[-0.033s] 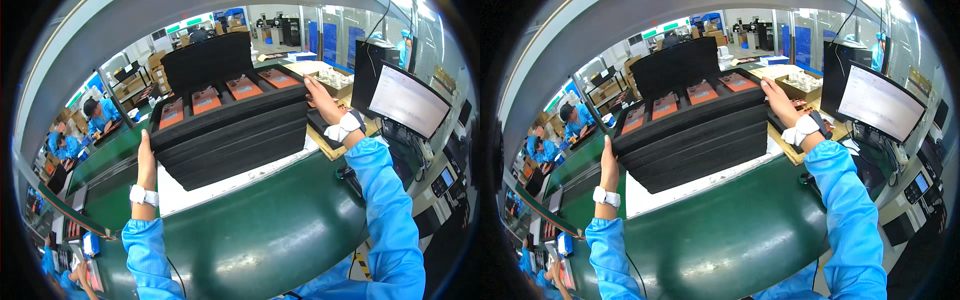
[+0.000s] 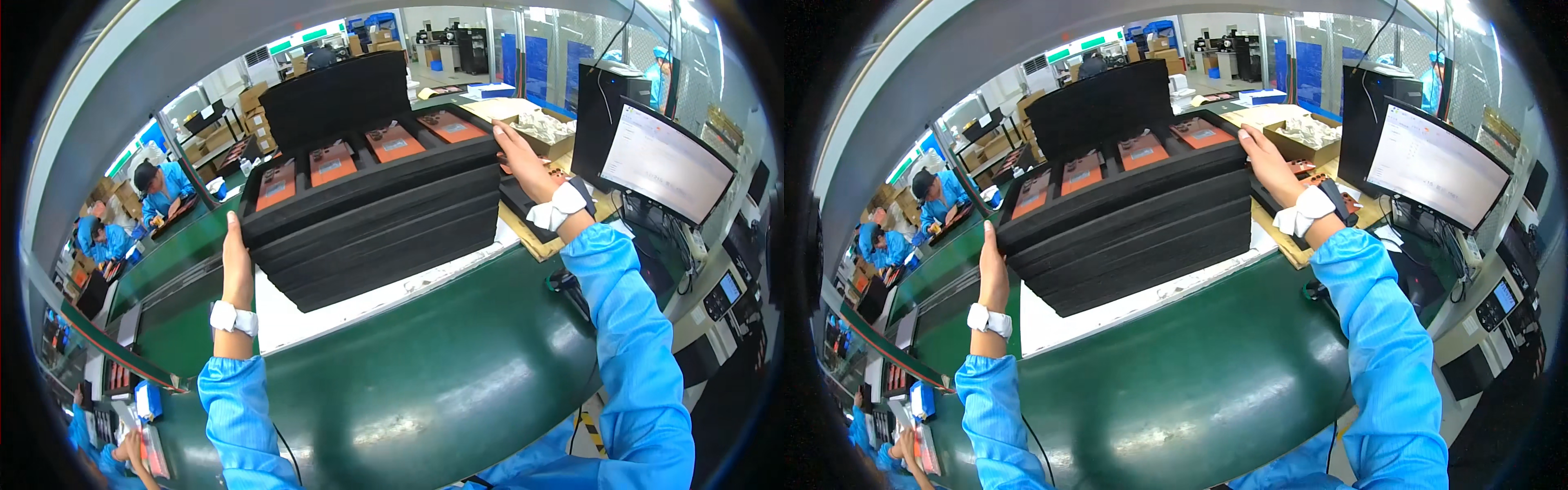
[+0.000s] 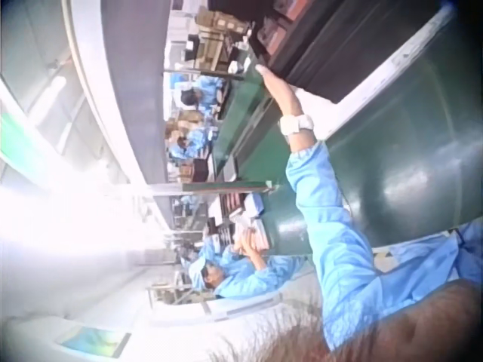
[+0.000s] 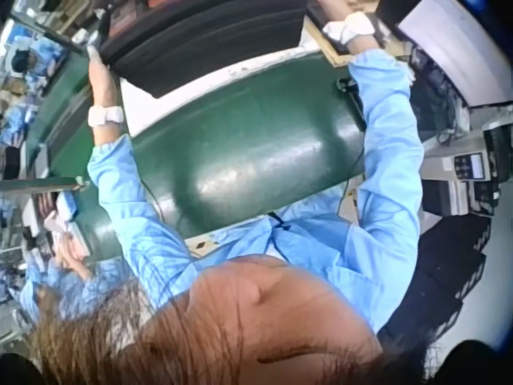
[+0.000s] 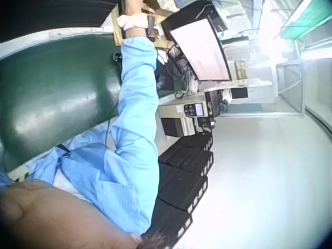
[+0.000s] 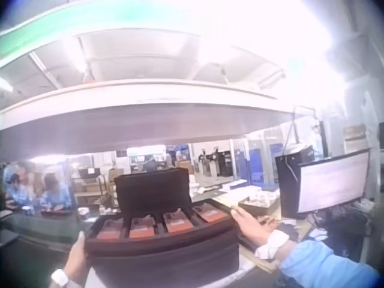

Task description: Scanning the back of orange smartphones and applying printed identification labels to them on an assembly line.

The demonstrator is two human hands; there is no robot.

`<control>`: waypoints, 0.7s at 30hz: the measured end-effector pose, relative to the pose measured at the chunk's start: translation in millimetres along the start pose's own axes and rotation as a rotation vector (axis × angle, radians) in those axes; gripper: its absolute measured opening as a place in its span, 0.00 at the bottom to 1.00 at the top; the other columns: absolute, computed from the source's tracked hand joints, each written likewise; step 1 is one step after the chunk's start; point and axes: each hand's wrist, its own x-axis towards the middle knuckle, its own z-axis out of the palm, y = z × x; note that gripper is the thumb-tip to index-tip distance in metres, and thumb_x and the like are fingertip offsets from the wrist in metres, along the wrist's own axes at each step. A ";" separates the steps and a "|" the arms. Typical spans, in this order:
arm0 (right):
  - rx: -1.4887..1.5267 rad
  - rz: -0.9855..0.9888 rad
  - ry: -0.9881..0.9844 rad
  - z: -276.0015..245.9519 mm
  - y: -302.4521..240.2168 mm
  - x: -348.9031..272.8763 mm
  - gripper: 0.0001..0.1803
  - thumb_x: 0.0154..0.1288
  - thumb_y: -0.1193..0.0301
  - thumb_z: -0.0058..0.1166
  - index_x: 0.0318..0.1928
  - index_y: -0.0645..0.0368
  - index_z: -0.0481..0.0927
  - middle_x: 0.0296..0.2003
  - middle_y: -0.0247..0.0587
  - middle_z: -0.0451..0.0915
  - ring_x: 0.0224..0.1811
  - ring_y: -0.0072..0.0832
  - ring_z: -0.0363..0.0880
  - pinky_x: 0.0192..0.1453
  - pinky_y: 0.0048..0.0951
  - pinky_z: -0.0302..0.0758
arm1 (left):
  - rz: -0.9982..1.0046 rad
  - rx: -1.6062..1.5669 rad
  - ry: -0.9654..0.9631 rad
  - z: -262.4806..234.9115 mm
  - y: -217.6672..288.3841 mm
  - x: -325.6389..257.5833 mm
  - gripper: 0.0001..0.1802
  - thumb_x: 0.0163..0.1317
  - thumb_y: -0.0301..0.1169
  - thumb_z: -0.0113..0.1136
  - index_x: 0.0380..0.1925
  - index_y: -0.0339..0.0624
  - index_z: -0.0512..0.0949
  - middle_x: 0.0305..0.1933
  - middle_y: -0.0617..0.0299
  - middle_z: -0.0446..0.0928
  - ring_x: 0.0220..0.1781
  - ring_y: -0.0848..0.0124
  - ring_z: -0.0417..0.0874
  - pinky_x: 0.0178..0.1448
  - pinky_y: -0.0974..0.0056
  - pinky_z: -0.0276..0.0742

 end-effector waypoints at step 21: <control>0.200 -0.048 -0.154 5.9 8.3 10.9 0.37 0.89 0.50 0.47 0.81 0.67 0.65 0.77 0.41 0.71 0.77 0.25 0.67 0.81 0.27 0.61 | 0.120 -0.270 -0.019 5.3 -27.2 17.3 0.34 0.87 0.53 0.46 0.68 0.31 0.78 0.72 0.51 0.79 0.71 0.64 0.80 0.79 0.61 0.66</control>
